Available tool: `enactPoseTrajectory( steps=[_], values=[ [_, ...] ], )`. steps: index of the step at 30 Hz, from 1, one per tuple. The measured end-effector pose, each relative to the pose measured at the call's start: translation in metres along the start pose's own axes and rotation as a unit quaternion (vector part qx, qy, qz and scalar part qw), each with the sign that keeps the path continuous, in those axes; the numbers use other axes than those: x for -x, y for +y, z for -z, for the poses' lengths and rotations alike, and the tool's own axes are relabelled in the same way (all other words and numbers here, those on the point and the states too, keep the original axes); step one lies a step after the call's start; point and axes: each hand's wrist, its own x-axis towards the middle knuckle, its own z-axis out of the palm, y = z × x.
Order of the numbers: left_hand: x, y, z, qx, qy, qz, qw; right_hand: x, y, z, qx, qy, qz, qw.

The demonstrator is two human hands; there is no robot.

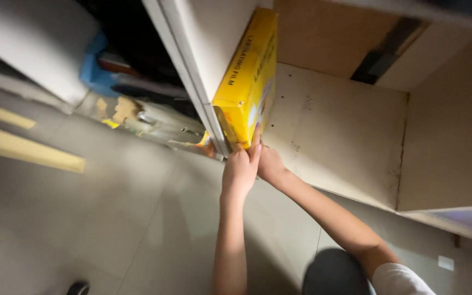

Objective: The person organizes yellow boxes of laminating film and pink snack packages on a desk. They then move to a low cabinet, kneeling to place the boxes and a black carrying case onto a shelf.

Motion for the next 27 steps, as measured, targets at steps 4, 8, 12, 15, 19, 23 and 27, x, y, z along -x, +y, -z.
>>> enactPoseTrajectory(
  steps=[4, 8, 12, 15, 19, 23, 27],
  values=[
    [0.000, 0.010, 0.008, 0.001, -0.003, 0.017, 1.000, -0.011, 0.024, -0.022, 0.016, 0.042, 0.026, 0.999],
    [0.022, 0.022, 0.016, -0.012, -0.025, -0.008, 1.000, 0.015, 0.022, -0.031, 0.043, 0.054, 0.071, 0.995],
    [0.010, -0.006, -0.012, 0.056, 0.025, -0.032, 0.998, 0.017, 0.001, -0.012, 0.048, 0.055, 0.065, 0.995],
    [0.013, -0.002, -0.010, 0.029, 0.044, -0.095, 0.994, 0.009, 0.020, -0.035, 0.077, 0.053, 0.101, 0.990],
    [0.013, -0.003, -0.008, 0.046, 0.064, -0.110, 0.991, 0.007, 0.016, -0.034, 0.086, 0.046, 0.125, 0.987],
    [0.010, 0.000, -0.008, 0.063, 0.037, -0.042, 0.996, 0.013, 0.007, -0.023, 0.055, 0.057, 0.084, 0.993],
    [0.004, 0.005, -0.008, 0.112, 0.019, 0.025, 0.993, 0.007, 0.006, -0.017, 0.034, 0.068, 0.078, 0.994]
  ],
)
